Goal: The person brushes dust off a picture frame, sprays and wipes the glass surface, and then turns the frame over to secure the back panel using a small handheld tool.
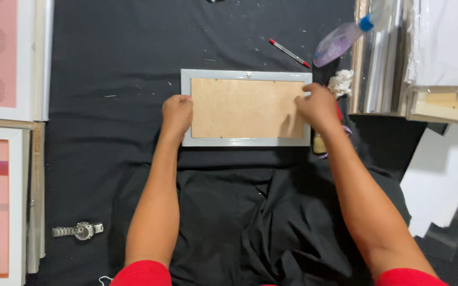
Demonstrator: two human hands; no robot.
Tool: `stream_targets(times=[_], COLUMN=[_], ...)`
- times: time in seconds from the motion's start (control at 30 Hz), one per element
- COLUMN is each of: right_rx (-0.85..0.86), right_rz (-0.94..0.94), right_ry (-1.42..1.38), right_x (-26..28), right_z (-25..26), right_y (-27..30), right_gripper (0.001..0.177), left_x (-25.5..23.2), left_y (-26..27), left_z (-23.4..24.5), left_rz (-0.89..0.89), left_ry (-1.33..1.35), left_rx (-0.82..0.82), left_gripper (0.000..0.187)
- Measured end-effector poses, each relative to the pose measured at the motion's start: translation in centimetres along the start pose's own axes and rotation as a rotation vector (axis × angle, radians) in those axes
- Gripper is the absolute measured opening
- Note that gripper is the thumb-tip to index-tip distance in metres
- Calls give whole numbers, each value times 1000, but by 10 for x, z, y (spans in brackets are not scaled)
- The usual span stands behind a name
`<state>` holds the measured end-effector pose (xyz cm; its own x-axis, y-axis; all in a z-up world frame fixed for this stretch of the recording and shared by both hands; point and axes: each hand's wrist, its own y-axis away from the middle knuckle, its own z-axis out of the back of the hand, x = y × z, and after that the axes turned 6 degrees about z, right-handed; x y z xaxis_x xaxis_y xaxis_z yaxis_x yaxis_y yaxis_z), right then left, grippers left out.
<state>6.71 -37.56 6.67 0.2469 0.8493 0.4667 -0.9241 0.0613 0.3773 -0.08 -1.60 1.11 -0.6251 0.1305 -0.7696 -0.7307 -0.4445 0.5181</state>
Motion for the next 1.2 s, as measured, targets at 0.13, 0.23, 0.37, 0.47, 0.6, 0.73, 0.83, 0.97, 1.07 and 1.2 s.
stream_targets(times=[0.13, 0.23, 0.37, 0.47, 0.6, 0.73, 0.83, 0.97, 1.07, 1.2], right_rx=[64, 117, 191, 192, 200, 220, 247, 241, 250, 246], right_rz=[530, 738, 725, 677, 632, 511, 417, 326, 280, 272], right_ry=[257, 196, 279, 412, 406, 323, 229, 132, 99, 20], right_x=[53, 111, 176, 196, 198, 200, 202, 203, 213, 225], right_z=[-61, -99, -113, -119, -133, -140, -140, -146, -135, -118], right_y=[0, -9, -16, -23, -34, -40, -45, -50, -37, -24], right_gripper=[48, 48, 40, 34, 32, 29, 24, 20, 18, 18], left_x=[-3, -5, -6, -2, -6, -3, 2, -10, -19, 0], left_y=[5, 2, 5, 2, 6, 3, -4, 6, 11, -7], left_z=[4, 6, 6, 5, 8, 7, 5, 12, 16, 4], left_rz=[8, 6, 2, 28, 31, -5, -33, -34, -36, -16], left_ry=[-38, -78, -65, -51, -85, -165, -153, -146, -172, -199], left_rx=[12, 16, 24, 27, 29, 48, 48, 89, 104, 99], left_gripper=[36, 36, 35, 35, 35, 33, 32, 37, 36, 37])
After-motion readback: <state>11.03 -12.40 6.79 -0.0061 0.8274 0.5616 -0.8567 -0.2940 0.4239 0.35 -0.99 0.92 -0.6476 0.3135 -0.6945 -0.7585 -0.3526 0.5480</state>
